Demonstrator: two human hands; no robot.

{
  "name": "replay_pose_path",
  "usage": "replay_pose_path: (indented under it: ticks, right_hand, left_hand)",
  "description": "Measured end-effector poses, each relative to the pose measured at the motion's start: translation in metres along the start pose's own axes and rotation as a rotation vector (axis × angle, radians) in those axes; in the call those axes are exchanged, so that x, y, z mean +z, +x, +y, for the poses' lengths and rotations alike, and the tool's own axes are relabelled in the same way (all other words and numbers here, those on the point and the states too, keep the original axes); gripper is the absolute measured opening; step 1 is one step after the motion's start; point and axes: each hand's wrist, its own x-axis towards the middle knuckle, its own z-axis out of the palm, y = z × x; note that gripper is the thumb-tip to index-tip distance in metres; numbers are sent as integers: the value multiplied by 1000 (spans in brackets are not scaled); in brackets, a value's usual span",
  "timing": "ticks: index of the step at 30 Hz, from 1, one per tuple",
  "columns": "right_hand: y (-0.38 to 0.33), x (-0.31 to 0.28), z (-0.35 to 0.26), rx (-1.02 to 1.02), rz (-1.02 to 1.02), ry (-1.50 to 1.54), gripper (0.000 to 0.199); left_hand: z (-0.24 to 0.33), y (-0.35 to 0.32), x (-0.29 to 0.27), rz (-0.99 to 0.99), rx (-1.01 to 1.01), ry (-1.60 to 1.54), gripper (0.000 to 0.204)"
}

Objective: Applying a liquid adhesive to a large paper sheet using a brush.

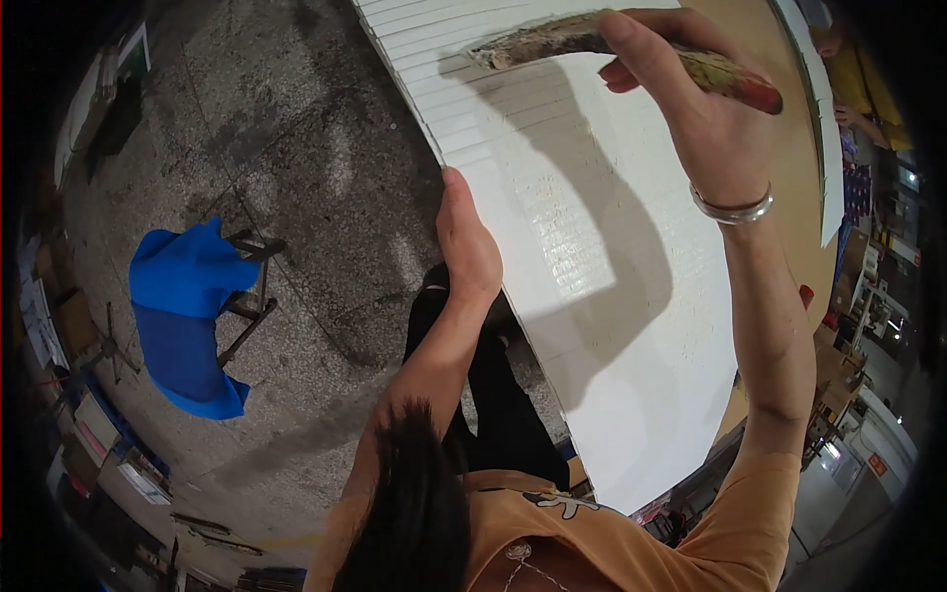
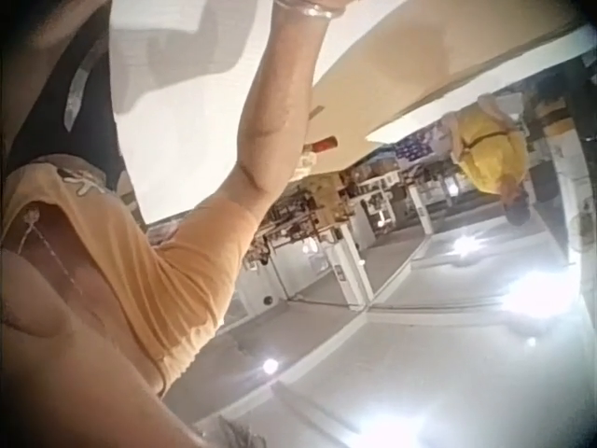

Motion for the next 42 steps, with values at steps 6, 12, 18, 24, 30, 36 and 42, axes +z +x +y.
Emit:
replay_pose_path:
  ticks: [6,12,18,24,30,36,42]
  right_hand:
    - [-29,-11,-16,110,-172,-202,30]
    - [-32,-21,-12,-82,-121,-214,36]
    - [-85,-34,-9,69,-285,-232,28]
    - [-86,-30,-15,-35,-158,-226,22]
    - [-150,-56,-14,19,-368,-287,29]
    - [-152,-49,-11,-103,-178,-177,17]
    - [-218,-74,-10,28,-254,-221,23]
  left_hand:
    - [-4,6,-9,39,40,47,64]
    - [-7,6,0,-28,43,27,61]
    - [-5,6,-6,82,59,70,69]
    - [-5,7,-2,-6,105,45,62]
    - [6,2,9,-16,184,-17,58]
    - [-3,1,5,-52,105,-104,62]
    - [-37,-89,-24,-125,309,370,58]
